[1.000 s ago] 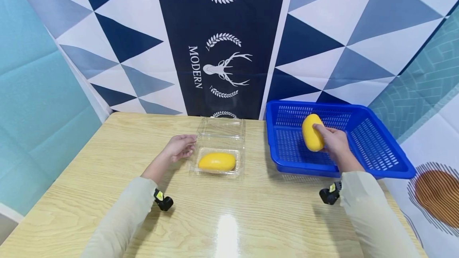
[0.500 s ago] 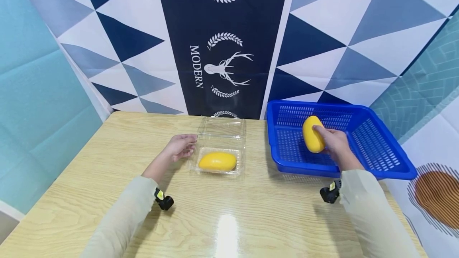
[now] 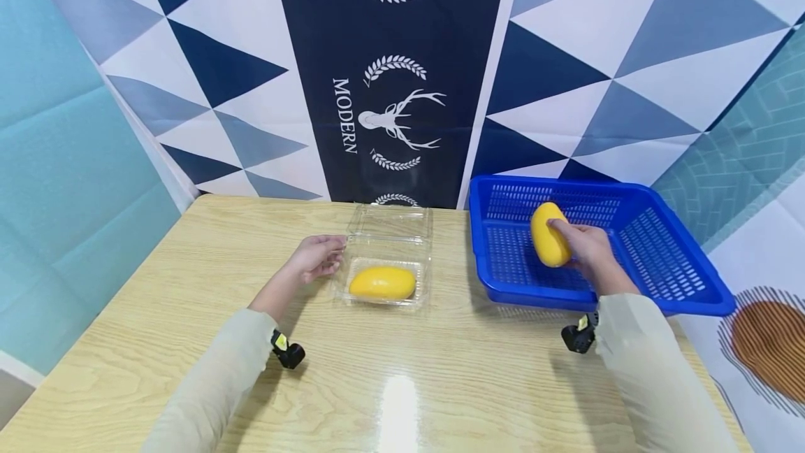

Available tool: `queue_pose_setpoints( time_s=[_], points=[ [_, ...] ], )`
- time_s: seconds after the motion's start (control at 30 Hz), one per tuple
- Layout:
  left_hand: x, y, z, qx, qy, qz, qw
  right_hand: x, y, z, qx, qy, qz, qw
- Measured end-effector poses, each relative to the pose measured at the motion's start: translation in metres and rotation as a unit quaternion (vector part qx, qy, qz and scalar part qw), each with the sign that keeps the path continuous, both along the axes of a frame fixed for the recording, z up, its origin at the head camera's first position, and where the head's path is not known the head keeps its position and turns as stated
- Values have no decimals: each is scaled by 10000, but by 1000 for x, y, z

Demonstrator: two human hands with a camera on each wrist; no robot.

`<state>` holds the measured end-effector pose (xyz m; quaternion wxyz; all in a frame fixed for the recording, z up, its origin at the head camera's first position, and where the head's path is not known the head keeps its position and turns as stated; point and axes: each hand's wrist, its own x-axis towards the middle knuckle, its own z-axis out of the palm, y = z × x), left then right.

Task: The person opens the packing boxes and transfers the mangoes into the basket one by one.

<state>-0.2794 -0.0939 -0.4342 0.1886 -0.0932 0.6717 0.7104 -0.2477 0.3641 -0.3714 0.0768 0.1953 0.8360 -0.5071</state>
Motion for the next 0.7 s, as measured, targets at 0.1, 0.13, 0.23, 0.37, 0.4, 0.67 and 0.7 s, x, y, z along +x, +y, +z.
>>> queue_pose_setpoints(
  time_s=[0.1,0.13,0.23,0.37,0.4,0.67,0.7],
  points=[
    [0,0,0,-6,-6,3,10000,-1,0,0,18,-35,34,10000],
    [-1,-1,0,-4,-18,8,10000,-1,0,0,16,-54,38,10000],
    [-1,-1,0,-1,-28,-9,10000,-3,0,0,33,-111,46,9999],
    [-2,-1,-1,20,-28,-22,10000,-4,0,-1,40,-180,32,9998],
    [-2,-1,-1,24,-30,-20,10000,-4,0,-1,33,-190,35,9998],
    [-2,-1,-2,12,-21,-1,10000,-6,0,-3,26,-322,95,9994],
    [-2,-1,-2,15,-18,1,10000,-6,0,-3,22,-338,112,9994]
  ],
)
